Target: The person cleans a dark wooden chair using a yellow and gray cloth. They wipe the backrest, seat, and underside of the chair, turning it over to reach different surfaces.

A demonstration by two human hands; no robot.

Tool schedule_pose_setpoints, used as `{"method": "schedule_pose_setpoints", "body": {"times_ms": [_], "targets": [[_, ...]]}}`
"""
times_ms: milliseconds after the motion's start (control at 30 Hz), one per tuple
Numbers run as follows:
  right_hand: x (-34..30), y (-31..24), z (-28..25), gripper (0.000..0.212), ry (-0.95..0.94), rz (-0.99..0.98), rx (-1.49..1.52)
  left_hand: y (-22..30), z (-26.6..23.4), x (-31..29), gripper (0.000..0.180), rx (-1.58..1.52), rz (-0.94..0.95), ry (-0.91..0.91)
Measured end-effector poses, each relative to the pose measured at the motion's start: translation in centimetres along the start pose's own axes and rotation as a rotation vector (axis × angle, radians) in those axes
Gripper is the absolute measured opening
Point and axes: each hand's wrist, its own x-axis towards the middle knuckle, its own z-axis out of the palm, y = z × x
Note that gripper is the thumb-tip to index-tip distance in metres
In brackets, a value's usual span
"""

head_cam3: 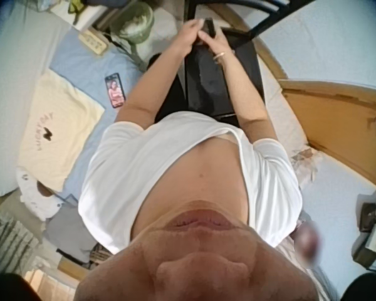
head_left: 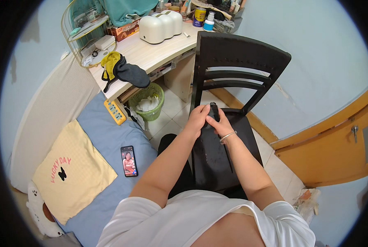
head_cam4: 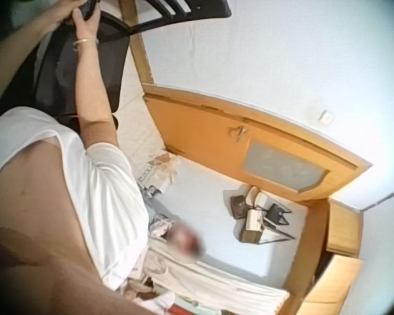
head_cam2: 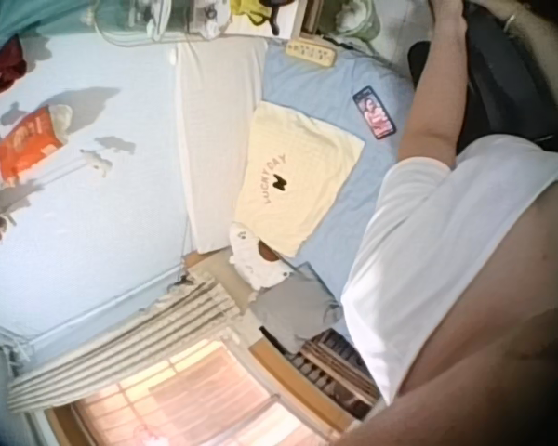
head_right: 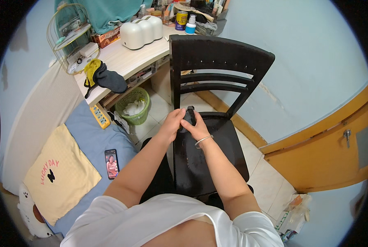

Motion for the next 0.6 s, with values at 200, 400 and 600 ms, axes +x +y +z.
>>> {"method": "schedule_pose_setpoints", "body": {"times_ms": [200,400,600], "targets": [[3.0,-1.0,-2.3,0.03,0.297,-0.072,0.262,3.2,-0.1,-0.1,0.035,0.203,0.037,-0.029],[9.9,-4.5,-4.3,0.023,0.471,-0.213,0.202,3.9,-3.4,0.5,0.024,0.224,0.09,0.238],[6.5,-1.8,0.5,0.019,-0.196,-0.368,-0.296,2.8,-4.7,-0.2,0.021,0.277,0.057,0.286]]}}
